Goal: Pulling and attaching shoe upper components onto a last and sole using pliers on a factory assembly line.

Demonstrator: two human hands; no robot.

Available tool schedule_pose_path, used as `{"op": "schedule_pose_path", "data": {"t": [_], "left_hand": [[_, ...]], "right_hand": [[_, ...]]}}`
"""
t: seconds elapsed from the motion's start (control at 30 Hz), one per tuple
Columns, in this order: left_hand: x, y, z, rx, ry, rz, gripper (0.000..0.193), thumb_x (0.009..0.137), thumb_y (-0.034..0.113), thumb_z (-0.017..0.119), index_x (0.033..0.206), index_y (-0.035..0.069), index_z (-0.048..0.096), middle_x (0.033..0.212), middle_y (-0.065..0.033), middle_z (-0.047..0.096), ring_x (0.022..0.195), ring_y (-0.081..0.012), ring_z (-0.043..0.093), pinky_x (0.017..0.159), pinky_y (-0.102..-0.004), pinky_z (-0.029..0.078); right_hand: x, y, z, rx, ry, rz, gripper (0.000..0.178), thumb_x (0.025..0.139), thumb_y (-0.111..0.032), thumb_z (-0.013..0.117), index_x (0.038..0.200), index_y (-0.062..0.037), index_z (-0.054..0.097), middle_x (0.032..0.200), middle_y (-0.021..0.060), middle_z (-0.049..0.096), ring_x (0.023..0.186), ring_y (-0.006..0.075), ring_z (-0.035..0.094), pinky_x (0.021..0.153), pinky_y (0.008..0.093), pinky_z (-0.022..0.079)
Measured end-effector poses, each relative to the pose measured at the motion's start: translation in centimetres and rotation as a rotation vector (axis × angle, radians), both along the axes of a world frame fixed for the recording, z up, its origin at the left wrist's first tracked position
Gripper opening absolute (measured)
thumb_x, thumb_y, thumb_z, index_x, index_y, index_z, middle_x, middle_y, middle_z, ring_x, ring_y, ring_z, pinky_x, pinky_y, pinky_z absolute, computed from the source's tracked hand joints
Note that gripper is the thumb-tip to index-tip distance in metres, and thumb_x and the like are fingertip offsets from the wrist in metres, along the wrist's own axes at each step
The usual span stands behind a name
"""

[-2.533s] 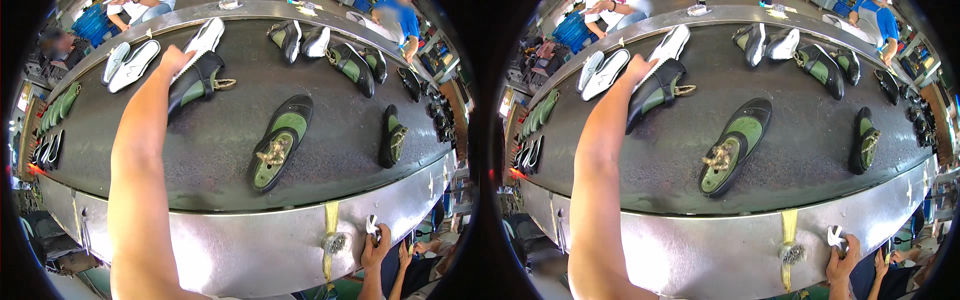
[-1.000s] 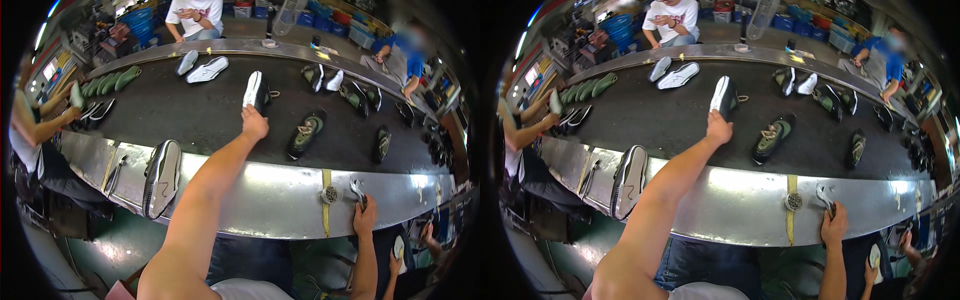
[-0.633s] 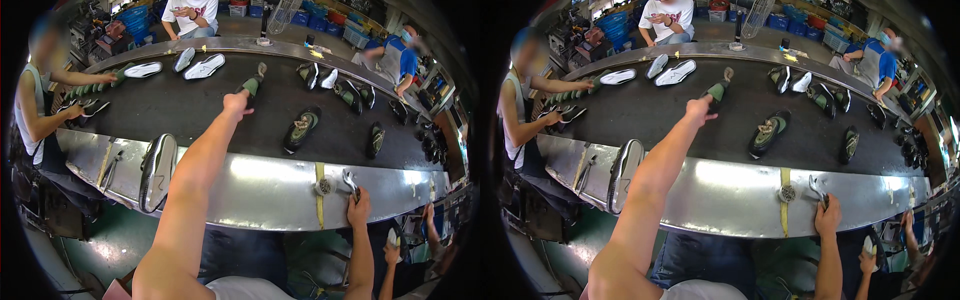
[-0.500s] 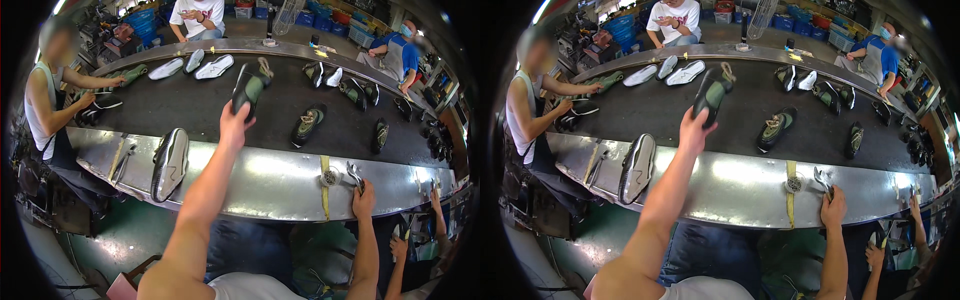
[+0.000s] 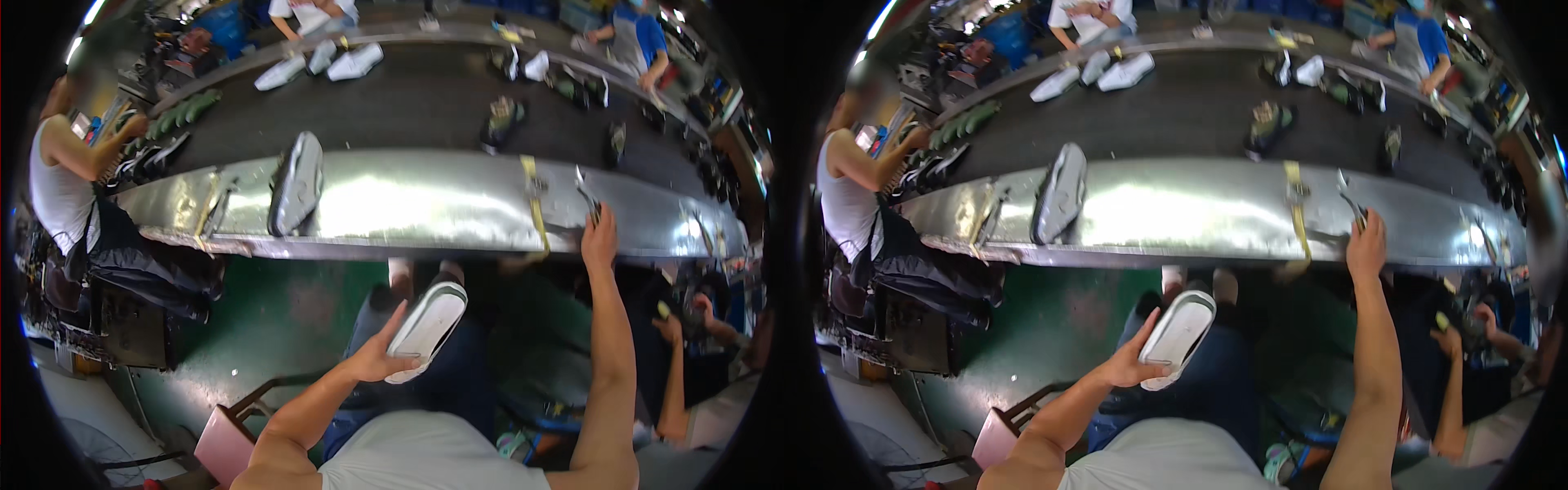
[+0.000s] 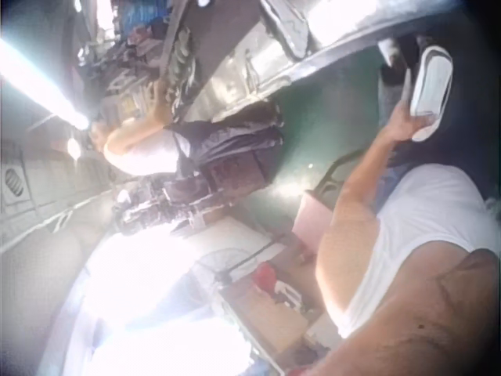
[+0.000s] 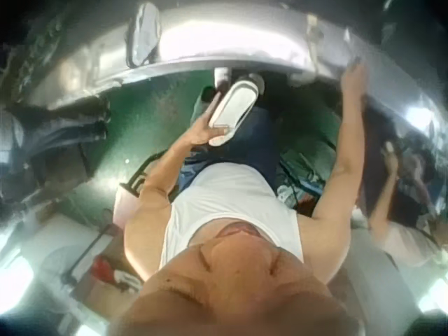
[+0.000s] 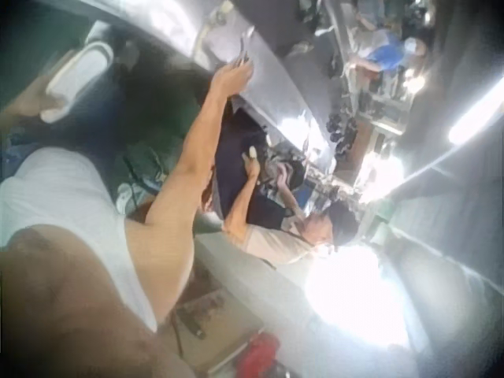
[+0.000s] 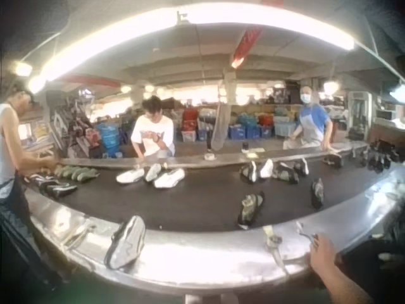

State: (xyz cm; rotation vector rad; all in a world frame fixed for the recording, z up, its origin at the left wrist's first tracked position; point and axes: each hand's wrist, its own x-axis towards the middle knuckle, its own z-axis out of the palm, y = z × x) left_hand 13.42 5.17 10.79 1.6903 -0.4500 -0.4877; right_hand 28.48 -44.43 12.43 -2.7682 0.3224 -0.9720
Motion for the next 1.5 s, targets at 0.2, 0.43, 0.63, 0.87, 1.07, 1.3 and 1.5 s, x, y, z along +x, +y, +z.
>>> {"op": "schedule_pose_path", "data": {"t": [0.2,0.43,0.63,0.87,1.07,1.3,1.5], "left_hand": [[-6.9,-4.4,-3.6,0.753,0.110,-0.116,0.093,0.085,0.052,0.072,0.157,0.011,0.028,0.140,-0.0269,0.052,0.130,-0.0411,0.052,0.108,-0.0412,0.043],[0.1,-12.5,-6.5,0.707,0.049,-0.135,0.090,0.083,0.046,0.076,0.148,-0.004,0.039,0.144,-0.0232,0.048,0.127,-0.0329,0.056,0.107,-0.0384,0.045],[-0.9,-7.5,-5.8,-0.041,0.252,0.009,0.090,0.085,0.016,0.079,0.156,0.003,0.026,0.129,-0.0118,0.058,0.118,-0.0190,0.055,0.104,-0.0326,0.043],[-5.2,-2.0,-0.1,-0.258,0.289,0.043,0.092,0.087,0.008,0.074,0.159,0.010,0.017,0.152,-0.0148,0.030,0.137,-0.0242,0.037,0.115,-0.0360,0.031],[-6.4,0.2,-0.9,-0.129,0.056,0.157,0.071,0.097,0.024,0.062,0.154,0.005,0.025,0.150,-0.0173,0.032,0.140,-0.0288,0.037,0.116,-0.0374,0.029],[-5.7,1.5,-3.1,-0.001,0.006,0.251,0.063,0.100,0.027,0.057,0.151,0.001,0.031,0.148,-0.0224,0.039,0.140,-0.0338,0.039,0.117,-0.0393,0.029],[-5.6,1.7,-3.5,-0.056,0.046,0.280,0.060,0.100,0.027,0.057,0.149,0.000,0.035,0.146,-0.0226,0.043,0.138,-0.0334,0.041,0.116,-0.0396,0.030]], "right_hand": [[-18.6,11.1,-2.4,0.618,0.195,0.352,0.032,0.100,-0.021,0.056,0.123,0.0012,0.054,0.111,0.0204,0.063,0.102,0.0346,0.064,0.090,0.0397,0.049],[-30.9,15.6,-3.9,1.379,0.874,0.243,0.021,0.101,-0.023,0.056,0.106,-0.0021,0.060,0.084,0.0038,0.068,0.076,0.0129,0.064,0.069,0.0289,0.052],[-32.3,17.1,0.6,1.097,0.949,0.439,0.022,0.097,-0.020,0.062,0.106,-0.0006,0.062,0.084,0.0096,0.069,0.076,0.0167,0.066,0.072,0.0317,0.052],[-29.2,21.5,4.6,1.112,1.040,0.772,0.027,0.098,-0.018,0.059,0.118,-0.0003,0.062,0.088,0.0091,0.070,0.084,0.0166,0.068,0.076,0.0309,0.052],[-27.3,23.6,4.4,1.599,1.252,0.756,0.028,0.102,-0.016,0.053,0.121,0.0039,0.057,0.094,0.0074,0.066,0.090,0.0164,0.067,0.079,0.0333,0.054],[-25.7,26.7,0.3,0.683,1.011,0.786,0.026,0.101,-0.022,0.056,0.103,0.0032,0.059,0.077,0.0082,0.066,0.068,0.0174,0.064,0.066,0.0353,0.053],[-26.1,25.5,1.9,1.406,1.239,0.753,0.025,0.102,-0.017,0.052,0.113,0.0026,0.061,0.099,0.0093,0.070,0.090,0.0165,0.067,0.079,0.0322,0.053]]}}
